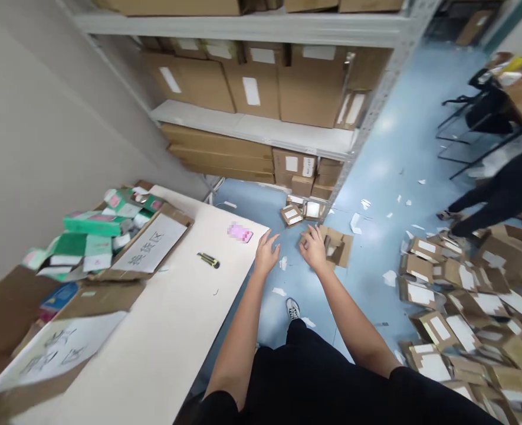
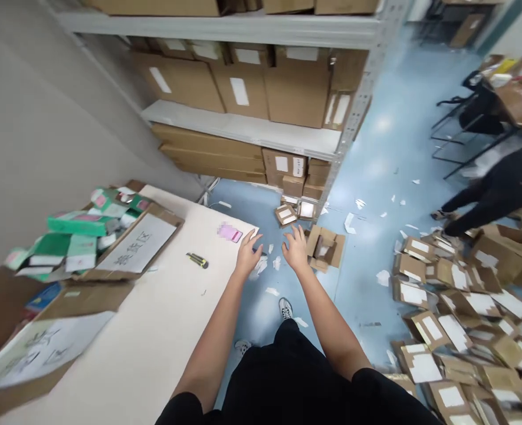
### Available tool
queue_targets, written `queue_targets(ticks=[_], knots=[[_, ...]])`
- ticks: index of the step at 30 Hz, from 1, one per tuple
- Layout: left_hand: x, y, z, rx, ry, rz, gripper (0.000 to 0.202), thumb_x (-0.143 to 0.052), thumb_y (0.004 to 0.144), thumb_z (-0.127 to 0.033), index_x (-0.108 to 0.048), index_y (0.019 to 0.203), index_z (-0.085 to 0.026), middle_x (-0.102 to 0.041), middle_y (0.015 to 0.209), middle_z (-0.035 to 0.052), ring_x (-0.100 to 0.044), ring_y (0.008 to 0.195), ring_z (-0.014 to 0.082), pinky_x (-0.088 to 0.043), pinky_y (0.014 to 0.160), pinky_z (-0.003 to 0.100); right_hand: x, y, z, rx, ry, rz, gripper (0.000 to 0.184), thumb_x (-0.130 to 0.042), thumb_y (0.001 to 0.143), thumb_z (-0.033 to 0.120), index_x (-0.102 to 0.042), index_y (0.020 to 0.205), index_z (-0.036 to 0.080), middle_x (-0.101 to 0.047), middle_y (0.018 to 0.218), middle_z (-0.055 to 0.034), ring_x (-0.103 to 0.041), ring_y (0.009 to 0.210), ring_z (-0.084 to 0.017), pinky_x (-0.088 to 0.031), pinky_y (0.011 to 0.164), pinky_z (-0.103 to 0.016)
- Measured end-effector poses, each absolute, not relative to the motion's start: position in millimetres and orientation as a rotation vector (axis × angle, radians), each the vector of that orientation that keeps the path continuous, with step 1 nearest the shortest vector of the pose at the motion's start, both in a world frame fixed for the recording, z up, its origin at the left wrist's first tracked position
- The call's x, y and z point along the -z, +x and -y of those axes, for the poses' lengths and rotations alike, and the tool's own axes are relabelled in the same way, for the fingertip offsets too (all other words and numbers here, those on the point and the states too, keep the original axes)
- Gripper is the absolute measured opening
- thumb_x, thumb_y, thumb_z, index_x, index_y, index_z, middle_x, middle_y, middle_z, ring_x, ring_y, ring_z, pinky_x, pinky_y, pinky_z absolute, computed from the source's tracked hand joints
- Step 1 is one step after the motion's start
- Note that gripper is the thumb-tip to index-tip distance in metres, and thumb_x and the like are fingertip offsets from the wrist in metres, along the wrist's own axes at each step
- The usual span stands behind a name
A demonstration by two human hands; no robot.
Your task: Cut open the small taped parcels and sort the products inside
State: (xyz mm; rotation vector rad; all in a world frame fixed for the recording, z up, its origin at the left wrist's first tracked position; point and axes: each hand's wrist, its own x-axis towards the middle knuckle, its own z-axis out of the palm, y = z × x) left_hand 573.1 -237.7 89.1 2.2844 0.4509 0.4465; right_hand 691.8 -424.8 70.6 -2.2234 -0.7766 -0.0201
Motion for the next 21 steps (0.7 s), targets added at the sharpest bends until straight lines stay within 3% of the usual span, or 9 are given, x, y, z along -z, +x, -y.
queue_targets(ticks=[9, 21], knots=[[-97, 424, 197, -0.652, 2.306, -0.962, 0.042, -0.063, 0.094, -0.018, -0.067, 0.135, -0.025, -0.052, 0.159, 0.0115, -0.049, 0.148, 0.0290, -0.042, 0.124, 0.051, -83, 615, 312, -0.036, -1.970, 1.223, 0.040, -0.057, 0.092, 0.021, -0.070, 0.130, 0.018, -0.052, 0.155, -0.0159, -0.034, 0.154, -0.035, -0.036, 0.124, -0.061], [-103, 171, 209, -0.923, 2.034, -1.441, 0.044, -0.062, 0.095, -0.020, -0.066, 0.139, -0.026, -0.052, 0.159, 0.0106, -0.047, 0.149, 0.0290, -0.042, 0.125, 0.050, -99, 397, 241, -0.176, -1.702, 1.704, 0.053, -0.057, 0.092, 0.022, -0.060, 0.145, 0.020, -0.046, 0.161, -0.0155, -0.035, 0.154, -0.035, -0.038, 0.124, -0.060]])
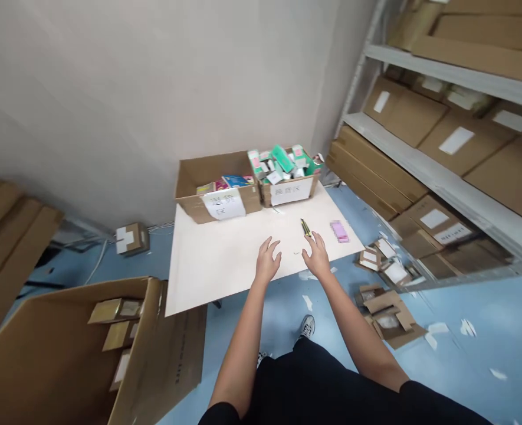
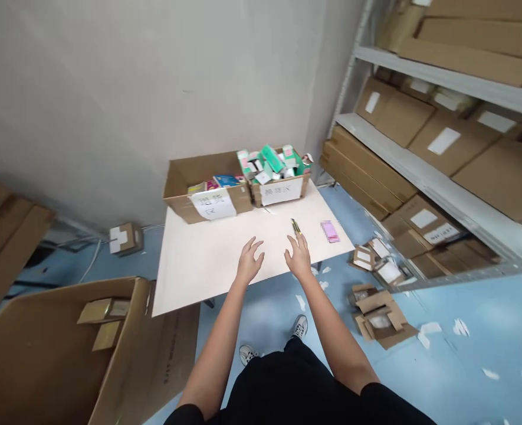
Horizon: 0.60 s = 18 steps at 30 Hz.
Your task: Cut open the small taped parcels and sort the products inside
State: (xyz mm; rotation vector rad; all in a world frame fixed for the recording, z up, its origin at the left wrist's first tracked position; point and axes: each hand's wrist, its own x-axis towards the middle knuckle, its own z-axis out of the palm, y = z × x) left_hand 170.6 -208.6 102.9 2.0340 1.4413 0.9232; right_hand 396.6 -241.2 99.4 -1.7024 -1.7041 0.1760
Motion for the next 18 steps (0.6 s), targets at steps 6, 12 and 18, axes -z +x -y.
queue_targets(ticks=[6, 12, 18], knots=[[-84, 29, 242, -1.051, 1.845, -1.650, 0.045, -0.061, 0.095, -0.019, -0.065, 0.139, -0.026, -0.054, 0.158, 0.0110, -0.049, 0.148, 0.0292, -0.043, 0.124, 0.051, -99, 259, 233, -0.250, -1.563, 1.903, 0.057, -0.057, 0.092, 0.023, -0.057, 0.149, 0.020, -0.041, 0.164, -0.0171, -0.036, 0.154, -0.036, -0.040, 0.122, -0.060], [-79, -110, 282, -1.171, 1.660, -1.896, 0.049, -0.063, 0.093, -0.019, -0.064, 0.142, -0.024, -0.055, 0.156, 0.0133, -0.051, 0.146, 0.0302, -0.043, 0.124, 0.052, -104, 117, 228, -0.390, -1.358, 2.146, 0.059, -0.057, 0.093, 0.026, -0.053, 0.152, 0.024, -0.039, 0.167, -0.0153, -0.037, 0.154, -0.035, -0.042, 0.121, -0.060], [-84, -226, 342, -1.304, 1.373, -2.187, 0.051, -0.062, 0.093, -0.020, -0.063, 0.143, -0.025, -0.054, 0.158, 0.0114, -0.049, 0.148, 0.0306, -0.041, 0.125, 0.051, -106, -13, 227, -0.524, -1.084, 2.390, 0.061, -0.059, 0.094, 0.030, -0.051, 0.154, 0.025, -0.037, 0.169, -0.0142, -0.038, 0.154, -0.034, -0.043, 0.121, -0.057]])
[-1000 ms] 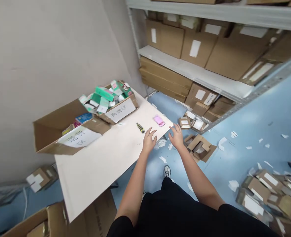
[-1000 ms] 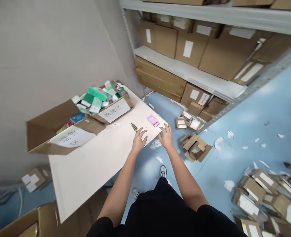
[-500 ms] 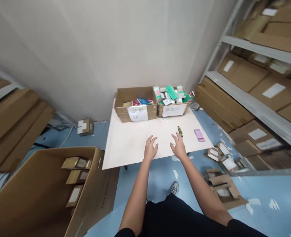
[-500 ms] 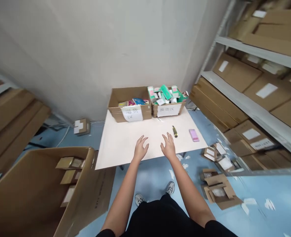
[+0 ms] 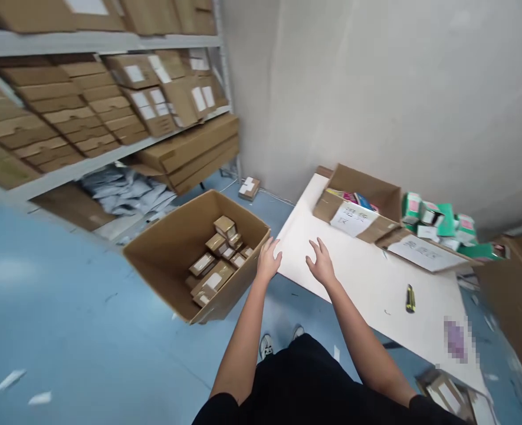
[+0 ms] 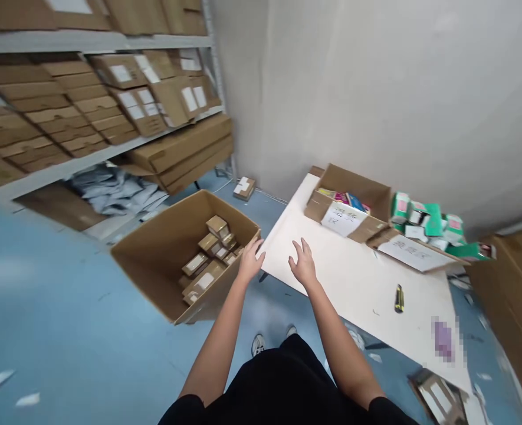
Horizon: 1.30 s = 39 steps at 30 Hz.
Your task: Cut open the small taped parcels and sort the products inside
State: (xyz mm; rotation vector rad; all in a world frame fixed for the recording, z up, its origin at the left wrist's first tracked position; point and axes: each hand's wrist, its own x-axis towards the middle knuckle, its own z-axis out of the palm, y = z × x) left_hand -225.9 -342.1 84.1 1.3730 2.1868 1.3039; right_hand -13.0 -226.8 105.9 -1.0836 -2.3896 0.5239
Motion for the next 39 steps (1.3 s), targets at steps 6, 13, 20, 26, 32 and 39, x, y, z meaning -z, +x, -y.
queue_targets(ticks=[6, 13, 20, 26, 32, 39], knots=[[-66, -296, 402, -1.381, 1.020, -2.460, 0.047, -0.061, 0.093, -0.022, -0.064, 0.140, -0.024, -0.054, 0.158, 0.0118, -0.050, 0.148, 0.0289, -0.039, 0.127, 0.051, -87, -122, 227, -0.685, -0.783, 2.549, 0.060, -0.058, 0.094, 0.029, -0.053, 0.153, 0.023, -0.038, 0.168, -0.0144, -0.038, 0.155, -0.033, -0.040, 0.124, -0.057], [-60, -350, 436, -1.320, 0.650, -2.657, 0.047, -0.060, 0.092, -0.020, -0.065, 0.139, -0.024, -0.054, 0.158, 0.0114, -0.050, 0.148, 0.0283, -0.039, 0.127, 0.050, -68, -233, 210, -0.855, -0.481, 2.667, 0.062, -0.058, 0.095, 0.031, -0.051, 0.156, 0.022, -0.035, 0.169, -0.0160, -0.037, 0.155, -0.034, -0.038, 0.124, -0.058], [-61, -385, 438, -1.293, 0.298, -2.717, 0.048, -0.061, 0.094, -0.023, -0.064, 0.142, -0.029, -0.051, 0.161, 0.0079, -0.049, 0.149, 0.0275, -0.042, 0.125, 0.047, -54, -314, 185, -0.973, -0.328, 2.788, 0.064, -0.057, 0.095, 0.030, -0.049, 0.158, 0.022, -0.035, 0.170, -0.0148, -0.038, 0.155, -0.033, -0.039, 0.125, -0.055], [-50, -404, 473, -1.262, 0.058, -2.746, 0.046, -0.060, 0.096, -0.027, -0.063, 0.142, -0.028, -0.051, 0.161, 0.0090, -0.052, 0.146, 0.0272, -0.046, 0.120, 0.044, -42, -362, 198, -1.077, -0.231, 2.854, 0.064, -0.056, 0.095, 0.029, -0.049, 0.157, 0.021, -0.039, 0.167, -0.0142, -0.040, 0.153, -0.032, -0.039, 0.125, -0.052], [-15, -434, 514, -1.290, -0.139, -2.701, 0.045, -0.059, 0.096, -0.027, -0.063, 0.141, -0.026, -0.049, 0.161, 0.0106, -0.051, 0.147, 0.0279, -0.044, 0.122, 0.045, -31, -397, 228, -1.042, -0.173, 2.925, 0.064, -0.056, 0.095, 0.030, -0.048, 0.158, 0.019, -0.036, 0.169, -0.0158, -0.041, 0.153, -0.032, -0.040, 0.124, -0.051], [73, -473, 550, -1.212, -0.397, -2.538, 0.054, -0.065, 0.089, -0.020, -0.060, 0.143, -0.019, -0.053, 0.157, 0.0172, -0.047, 0.150, 0.0315, -0.037, 0.127, 0.046, 7, -416, 267, -1.023, -0.266, 3.046, 0.065, -0.054, 0.094, 0.030, -0.047, 0.159, 0.021, -0.042, 0.165, -0.0152, -0.040, 0.154, -0.032, -0.042, 0.123, -0.053]])
